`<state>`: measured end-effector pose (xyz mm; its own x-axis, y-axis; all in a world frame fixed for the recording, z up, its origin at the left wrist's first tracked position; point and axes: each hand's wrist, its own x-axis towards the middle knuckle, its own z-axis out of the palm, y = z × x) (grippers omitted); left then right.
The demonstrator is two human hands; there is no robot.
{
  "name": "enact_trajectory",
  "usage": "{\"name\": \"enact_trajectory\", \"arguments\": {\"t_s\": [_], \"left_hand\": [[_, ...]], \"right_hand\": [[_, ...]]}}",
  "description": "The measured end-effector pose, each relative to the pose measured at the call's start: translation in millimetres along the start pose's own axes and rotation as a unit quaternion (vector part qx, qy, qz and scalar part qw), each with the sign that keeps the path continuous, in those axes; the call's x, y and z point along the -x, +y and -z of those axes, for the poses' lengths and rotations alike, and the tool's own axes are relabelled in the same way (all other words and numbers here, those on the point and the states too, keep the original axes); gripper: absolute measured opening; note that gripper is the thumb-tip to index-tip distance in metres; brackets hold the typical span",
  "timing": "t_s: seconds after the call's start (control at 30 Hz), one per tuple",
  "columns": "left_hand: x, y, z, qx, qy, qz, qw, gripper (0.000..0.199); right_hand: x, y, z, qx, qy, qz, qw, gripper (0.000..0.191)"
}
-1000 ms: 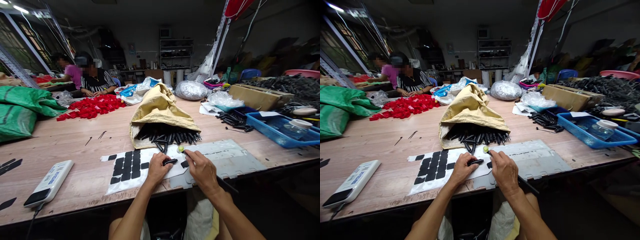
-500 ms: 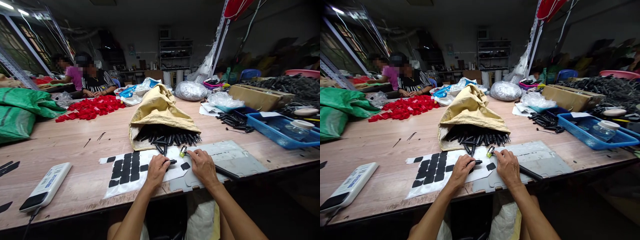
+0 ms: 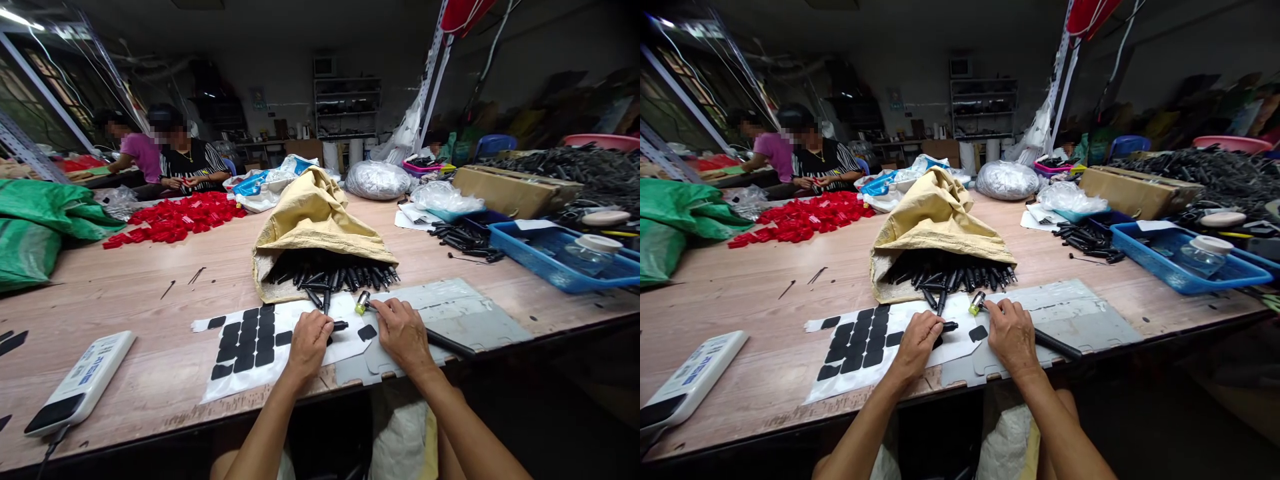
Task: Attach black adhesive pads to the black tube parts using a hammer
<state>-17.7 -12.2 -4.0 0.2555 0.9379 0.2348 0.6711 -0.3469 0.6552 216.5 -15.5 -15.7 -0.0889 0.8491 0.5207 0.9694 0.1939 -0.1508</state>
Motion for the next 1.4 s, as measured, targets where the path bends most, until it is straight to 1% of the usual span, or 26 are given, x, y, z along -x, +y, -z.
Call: {"name": "enact_trajectory", "arguments": {"t_s": [0.77, 1.13, 1.4], "left_hand": [[0.1, 2.1, 1.4, 0.007, 0.001, 0.001, 1.000, 0.030], [-0.2, 3.0, 2.5, 0.003, -0.006, 0.001, 1.000, 0.032], [0.8, 2.7, 2.8, 0.006, 0.000, -0.002, 1.000, 0.033]], "right_hand": [[0.5, -0.4, -0.4, 0.008, 0.002, 0.000, 1.000, 0.033], [-0.4, -2.2, 1.9, 0.016, -0.012, -0.007, 1.000, 0.033], [-0.3, -0.9, 0.3, 0.009, -0.007, -0.006, 1.000, 0.033]]}}
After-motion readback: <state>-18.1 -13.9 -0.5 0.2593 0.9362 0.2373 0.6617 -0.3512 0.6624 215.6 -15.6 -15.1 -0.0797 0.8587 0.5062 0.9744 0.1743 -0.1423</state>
